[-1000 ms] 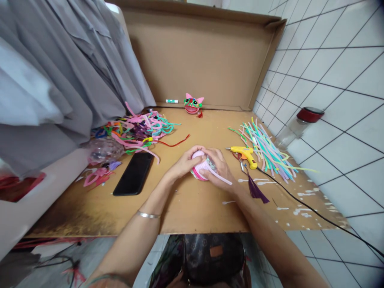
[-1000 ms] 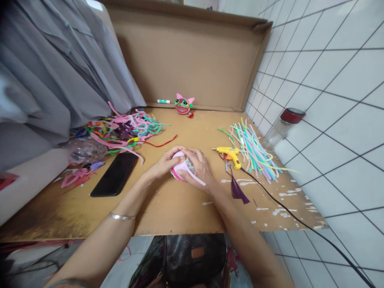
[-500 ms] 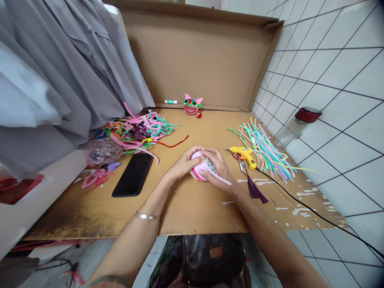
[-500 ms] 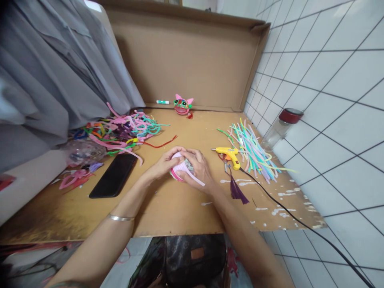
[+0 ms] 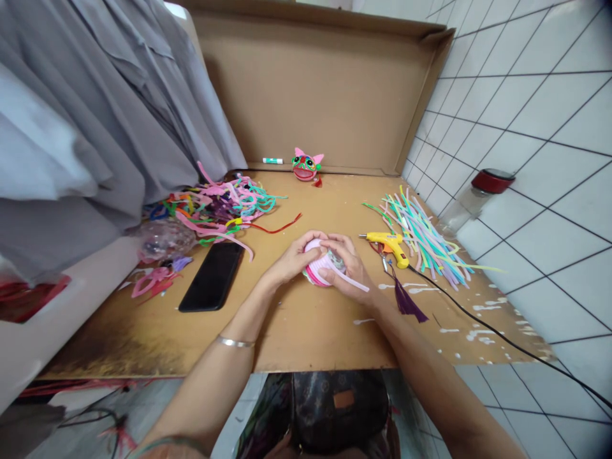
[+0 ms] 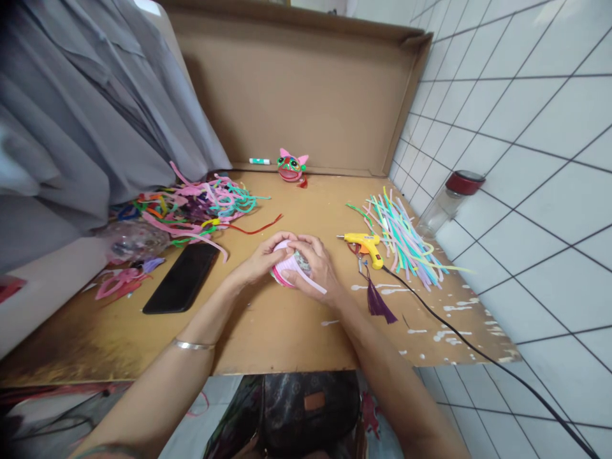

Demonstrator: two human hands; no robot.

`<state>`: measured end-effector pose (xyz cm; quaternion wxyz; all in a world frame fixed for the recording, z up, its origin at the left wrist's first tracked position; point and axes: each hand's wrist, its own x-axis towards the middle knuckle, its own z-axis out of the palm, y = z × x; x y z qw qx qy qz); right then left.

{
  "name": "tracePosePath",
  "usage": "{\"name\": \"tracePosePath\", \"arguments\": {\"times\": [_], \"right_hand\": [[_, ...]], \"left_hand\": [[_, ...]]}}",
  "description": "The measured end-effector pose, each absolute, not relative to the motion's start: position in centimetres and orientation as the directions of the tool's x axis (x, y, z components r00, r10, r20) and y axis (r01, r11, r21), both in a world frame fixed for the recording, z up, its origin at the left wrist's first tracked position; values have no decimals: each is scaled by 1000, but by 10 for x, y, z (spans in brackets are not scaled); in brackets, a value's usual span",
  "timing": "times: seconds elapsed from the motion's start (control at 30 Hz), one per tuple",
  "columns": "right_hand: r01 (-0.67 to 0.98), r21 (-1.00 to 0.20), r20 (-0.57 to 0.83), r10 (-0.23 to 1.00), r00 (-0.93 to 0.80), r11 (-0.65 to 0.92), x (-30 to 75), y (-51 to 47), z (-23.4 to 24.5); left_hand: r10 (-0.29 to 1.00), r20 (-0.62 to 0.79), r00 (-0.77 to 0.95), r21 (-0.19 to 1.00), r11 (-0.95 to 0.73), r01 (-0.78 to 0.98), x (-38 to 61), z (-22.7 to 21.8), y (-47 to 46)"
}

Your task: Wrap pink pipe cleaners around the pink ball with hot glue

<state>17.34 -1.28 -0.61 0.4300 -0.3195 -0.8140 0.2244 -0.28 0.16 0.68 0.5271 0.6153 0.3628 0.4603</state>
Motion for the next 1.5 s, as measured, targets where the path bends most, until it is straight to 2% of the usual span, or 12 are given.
{"name": "tracePosePath", "arguments": {"times": [1.03, 1.5], "right_hand": [[381, -614, 556, 721, -413, 691, 169, -14, -7], [366, -632, 558, 728, -397, 684, 169, -13, -9]], "left_hand": [[946, 163, 279, 987, -159, -38, -2, 5, 2], [938, 197, 285, 979, -203, -9, -2, 5, 2]]}}
